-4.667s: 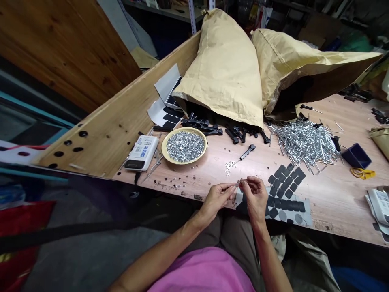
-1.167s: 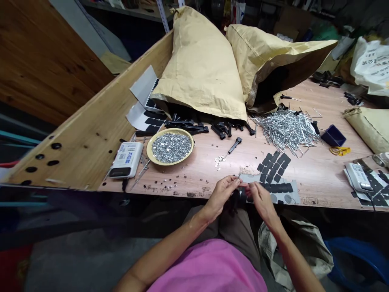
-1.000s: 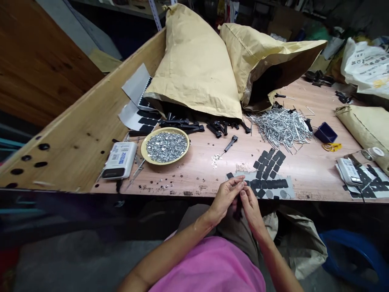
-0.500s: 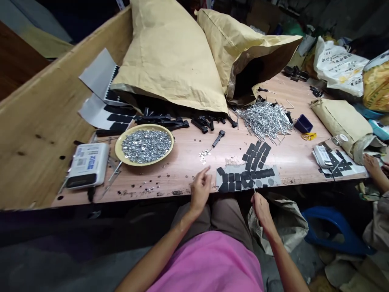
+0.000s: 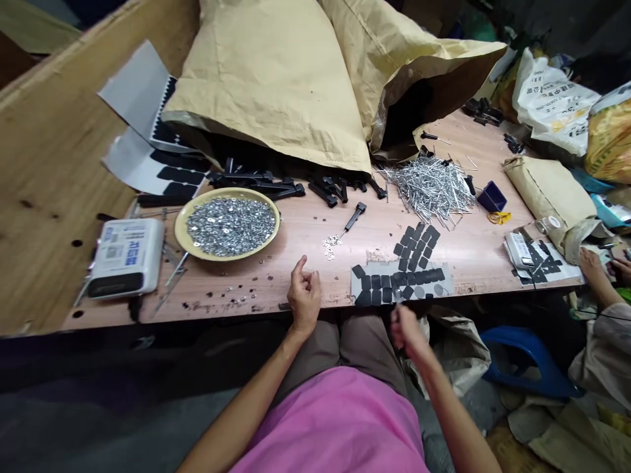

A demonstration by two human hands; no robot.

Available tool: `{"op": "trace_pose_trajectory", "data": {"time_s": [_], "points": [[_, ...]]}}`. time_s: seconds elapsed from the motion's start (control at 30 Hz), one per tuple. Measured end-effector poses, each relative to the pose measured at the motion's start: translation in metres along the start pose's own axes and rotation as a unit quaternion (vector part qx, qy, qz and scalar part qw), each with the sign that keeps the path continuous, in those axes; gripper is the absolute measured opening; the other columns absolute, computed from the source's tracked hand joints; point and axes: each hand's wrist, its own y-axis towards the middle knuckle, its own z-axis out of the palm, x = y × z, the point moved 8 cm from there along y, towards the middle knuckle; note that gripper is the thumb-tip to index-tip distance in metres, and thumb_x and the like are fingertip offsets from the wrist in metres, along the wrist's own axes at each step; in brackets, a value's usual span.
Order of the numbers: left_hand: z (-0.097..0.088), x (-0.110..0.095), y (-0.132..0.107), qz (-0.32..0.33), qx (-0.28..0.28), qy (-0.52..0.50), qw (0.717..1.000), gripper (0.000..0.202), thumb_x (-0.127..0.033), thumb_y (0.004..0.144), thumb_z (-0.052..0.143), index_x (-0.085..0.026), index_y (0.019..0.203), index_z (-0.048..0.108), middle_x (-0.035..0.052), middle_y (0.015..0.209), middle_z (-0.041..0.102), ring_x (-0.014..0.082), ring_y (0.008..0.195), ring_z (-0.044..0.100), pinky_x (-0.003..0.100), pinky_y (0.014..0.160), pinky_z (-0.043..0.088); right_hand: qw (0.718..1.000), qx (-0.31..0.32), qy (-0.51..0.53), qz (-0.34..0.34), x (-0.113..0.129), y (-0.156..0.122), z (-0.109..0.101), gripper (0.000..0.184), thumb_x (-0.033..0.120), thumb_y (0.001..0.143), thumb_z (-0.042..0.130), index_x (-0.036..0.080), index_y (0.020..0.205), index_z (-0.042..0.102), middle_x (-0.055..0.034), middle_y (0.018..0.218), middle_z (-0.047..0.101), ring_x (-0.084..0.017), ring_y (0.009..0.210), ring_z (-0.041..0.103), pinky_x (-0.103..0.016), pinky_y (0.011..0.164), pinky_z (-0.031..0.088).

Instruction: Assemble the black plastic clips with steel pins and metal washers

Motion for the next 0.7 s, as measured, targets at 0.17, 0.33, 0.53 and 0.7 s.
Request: {"op": "trace_pose_trajectory", "data": {"time_s": [0.17,0.33,0.53,0.7], "points": [[-0.001,0.000,0.001,-0.006,-0.008,-0.016,1.000,0.044,-0.027,0.079,0.048,-0.014,0.121,0.049,-0.0034,0.062,0.050,0.0103,0.052,0.047,0.021,0.054,0.040,0.997,0.014,0.055,0.052,0.004,-0.006,0.006,0.027,0.038,0.082,0.029,0.022,0.060,0.033,0.0117,0.037,0.019,-0.003,0.030,0.013,-0.014,0.031,0.011],[-0.001,-0.001,0.002,-0.005,-0.013,-0.014,1.000,0.045,-0.026,0.078,0.049,-0.013,0.121,0.049,-0.0034,0.063,0.049,0.0107,0.052,0.048,0.021,0.055,0.040,0.991,0.048,0.079,0.095,-0.009,-0.009,0.023,0.024,0.035,0.082,0.031,0.022,0.061,0.033,0.0126,0.036,0.021,-0.004,0.029,0.012,-0.014,0.030,0.011],[0.001,0.002,0.001,-0.002,-0.004,-0.008,1.000,0.045,-0.024,0.078,0.049,-0.014,0.123,0.048,-0.0043,0.063,0.048,0.0102,0.053,0.049,0.021,0.058,0.041,0.987,0.068,0.111,0.094,-0.016,-0.007,0.035,0.027,0.039,0.084,0.033,0.022,0.064,0.034,0.0133,0.038,0.021,-0.003,0.030,0.011,-0.012,0.030,0.011],[0.007,-0.007,0.005,0.032,0.008,0.027,0.999,0.036,-0.024,0.082,0.048,-0.016,0.117,0.053,-0.0019,0.068,0.053,0.0117,0.058,0.051,0.023,0.061,0.043,0.985,0.044,0.133,0.100,-0.039,-0.020,-0.002,0.035,0.052,0.079,0.043,0.022,0.062,0.038,0.0122,0.038,0.023,-0.003,0.029,0.013,-0.014,0.030,0.013]]}}
